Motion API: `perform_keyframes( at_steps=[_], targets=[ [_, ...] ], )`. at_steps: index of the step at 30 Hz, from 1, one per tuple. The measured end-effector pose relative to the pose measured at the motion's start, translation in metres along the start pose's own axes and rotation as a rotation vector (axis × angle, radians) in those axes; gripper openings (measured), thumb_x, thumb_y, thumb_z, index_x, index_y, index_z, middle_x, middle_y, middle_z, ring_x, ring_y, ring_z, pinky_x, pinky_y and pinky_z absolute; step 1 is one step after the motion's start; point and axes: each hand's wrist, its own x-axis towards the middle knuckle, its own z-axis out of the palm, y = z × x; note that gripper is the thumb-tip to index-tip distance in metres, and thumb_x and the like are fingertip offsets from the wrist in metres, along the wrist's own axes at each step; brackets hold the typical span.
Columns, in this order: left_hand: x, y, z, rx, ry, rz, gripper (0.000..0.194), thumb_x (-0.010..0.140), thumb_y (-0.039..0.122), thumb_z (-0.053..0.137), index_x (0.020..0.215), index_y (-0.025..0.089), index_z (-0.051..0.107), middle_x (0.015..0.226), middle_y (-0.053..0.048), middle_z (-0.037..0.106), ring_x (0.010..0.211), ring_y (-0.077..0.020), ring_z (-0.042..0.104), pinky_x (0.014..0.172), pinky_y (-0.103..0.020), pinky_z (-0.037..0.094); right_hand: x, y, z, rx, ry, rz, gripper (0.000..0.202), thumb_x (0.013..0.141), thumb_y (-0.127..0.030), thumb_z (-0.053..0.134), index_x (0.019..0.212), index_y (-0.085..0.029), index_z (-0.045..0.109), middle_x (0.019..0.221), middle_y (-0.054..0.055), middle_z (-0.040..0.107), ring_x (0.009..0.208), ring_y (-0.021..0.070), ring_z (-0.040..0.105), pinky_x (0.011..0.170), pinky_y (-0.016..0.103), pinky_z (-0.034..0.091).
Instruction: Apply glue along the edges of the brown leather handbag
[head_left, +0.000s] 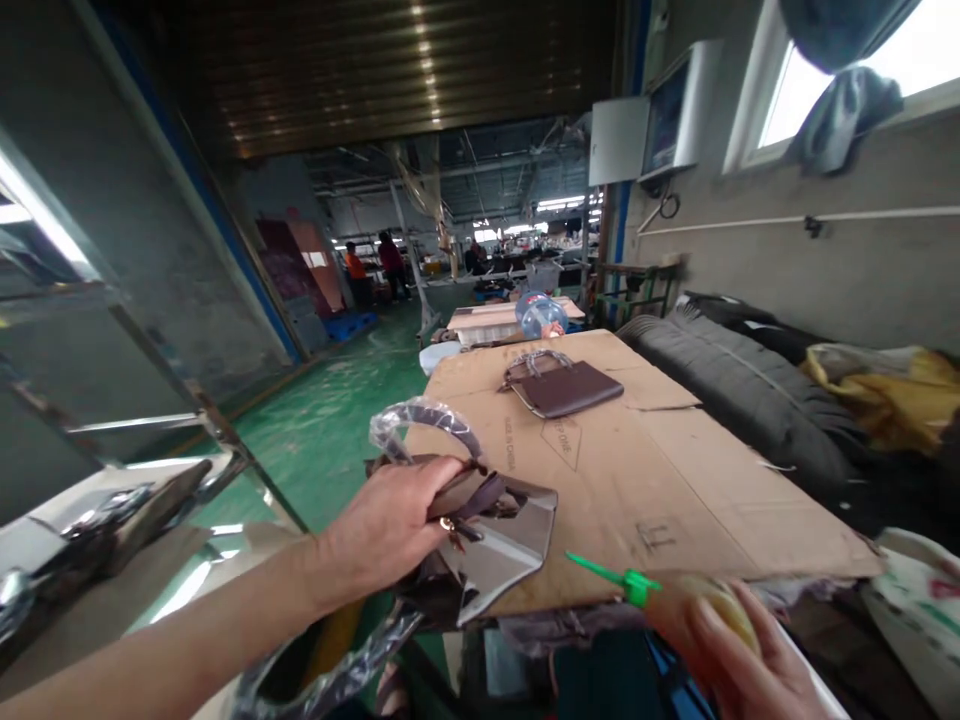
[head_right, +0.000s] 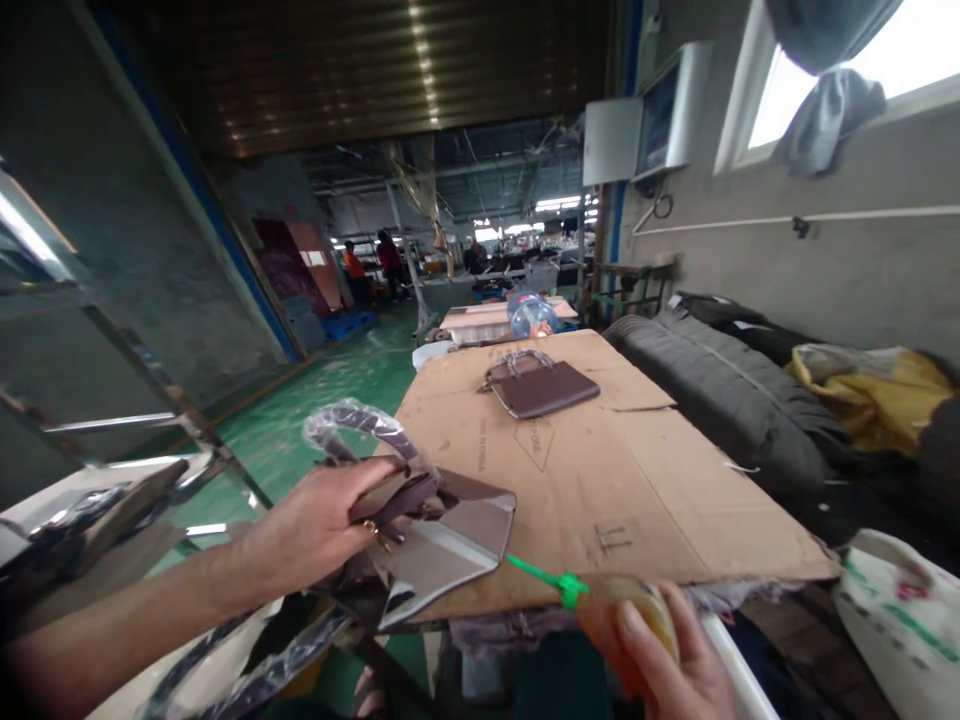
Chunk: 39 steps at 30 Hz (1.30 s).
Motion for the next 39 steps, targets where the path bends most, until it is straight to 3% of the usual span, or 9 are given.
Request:
perform_keyframes(
  at_steps=[4, 9, 12, 18, 24, 27, 30, 35, 39],
  targets=[
    [-0.019, 0.005, 0.000, -0.073, 0.054, 0.096, 0.013, 0.090, 0.021, 0.061, 0.103, 0.023, 0.063, 0.100, 0.001, 0.076, 0.093, -0.0205, 0.073, 0.076, -0.027, 0.048, 0.002, -0.013, 0.018, -0.148, -0.080, 0.066, 0.044, 0.085, -0.063, 0.079, 0.107, -0.024, 0.072, 0.091, 0.002, 0.075, 0.077, 0.0216, 0.068, 0.068, 0.025, 0.057],
    [-0.018, 0.005, -0.017, 0.005, 0.143, 0.261, 0.012, 0.094, 0.020, 0.061, 0.104, 0.024, 0.059, 0.093, 0.002, 0.073, 0.086, -0.0184, 0.071, 0.070, -0.026, 0.042, 0.001, -0.030, 0.023, -0.272, -0.132, 0.042, 0.045, 0.087, -0.068, 0.074, 0.108, -0.027, 0.072, 0.094, -0.001, 0.074, 0.082, 0.0202, 0.066, 0.071, 0.023, 0.052],
    [-0.011, 0.009, -0.018, 0.066, 0.102, 0.243, 0.015, 0.089, 0.014, 0.061, 0.100, 0.023, 0.057, 0.092, 0.001, 0.072, 0.086, -0.0204, 0.071, 0.069, -0.027, 0.042, 0.000, -0.032, 0.020, -0.303, -0.168, 0.036, 0.042, 0.088, -0.066, 0.072, 0.108, -0.028, 0.072, 0.094, -0.001, 0.074, 0.083, 0.0206, 0.066, 0.071, 0.023, 0.052],
    [-0.016, 0.022, 0.014, 0.095, -0.109, 0.111, 0.024, 0.081, 0.009, 0.062, 0.102, 0.021, 0.058, 0.102, -0.003, 0.074, 0.098, -0.0282, 0.073, 0.079, -0.035, 0.050, -0.007, -0.026, 0.012, -0.372, -0.179, 0.022, 0.041, 0.089, -0.064, 0.072, 0.107, -0.027, 0.072, 0.090, -0.001, 0.072, 0.082, 0.0215, 0.064, 0.071, 0.025, 0.051],
    [-0.025, 0.017, 0.021, 0.015, -0.090, 0.103, 0.020, 0.086, 0.012, 0.058, 0.104, 0.020, 0.061, 0.108, -0.003, 0.075, 0.103, -0.0272, 0.072, 0.084, -0.036, 0.051, -0.003, -0.016, 0.003, -0.481, -0.206, -0.100, 0.035, 0.093, -0.058, 0.070, 0.108, -0.026, 0.070, 0.098, 0.000, 0.072, 0.085, 0.0221, 0.066, 0.075, 0.027, 0.050],
    [-0.027, 0.016, 0.019, 0.020, -0.102, 0.100, 0.021, 0.083, 0.011, 0.057, 0.102, 0.020, 0.061, 0.106, -0.004, 0.075, 0.099, -0.0266, 0.072, 0.083, -0.035, 0.051, -0.001, -0.014, 0.001, -0.539, -0.323, -0.192, 0.029, 0.096, -0.053, 0.069, 0.109, -0.026, 0.070, 0.101, 0.001, 0.072, 0.088, 0.0220, 0.068, 0.075, 0.026, 0.051],
    [-0.030, 0.016, 0.020, 0.002, -0.081, 0.104, 0.022, 0.083, 0.013, 0.057, 0.103, 0.021, 0.062, 0.104, -0.003, 0.075, 0.098, -0.0255, 0.072, 0.081, -0.034, 0.050, -0.002, -0.014, 0.001, -0.522, -0.440, -0.172, 0.028, 0.100, -0.051, 0.065, 0.110, -0.026, 0.071, 0.101, 0.003, 0.072, 0.088, 0.0231, 0.069, 0.075, 0.028, 0.053],
    [-0.033, 0.014, 0.022, -0.023, -0.084, 0.104, 0.022, 0.084, 0.013, 0.056, 0.103, 0.022, 0.063, 0.102, -0.002, 0.075, 0.096, -0.0246, 0.072, 0.081, -0.033, 0.049, 0.003, -0.013, -0.001, -0.567, -0.359, -0.365, 0.020, 0.099, -0.042, 0.069, 0.111, -0.027, 0.071, 0.105, 0.004, 0.071, 0.091, 0.0222, 0.070, 0.075, 0.027, 0.055],
    [-0.033, 0.016, 0.021, -0.018, -0.134, 0.066, 0.018, 0.085, 0.016, 0.056, 0.100, 0.020, 0.064, 0.104, -0.004, 0.076, 0.097, -0.0266, 0.073, 0.081, -0.035, 0.051, 0.008, -0.013, -0.001, -0.553, -0.498, -0.343, 0.017, 0.102, -0.042, 0.065, 0.113, -0.029, 0.070, 0.103, 0.001, 0.072, 0.089, 0.0196, 0.071, 0.075, 0.025, 0.055]
  ],
)
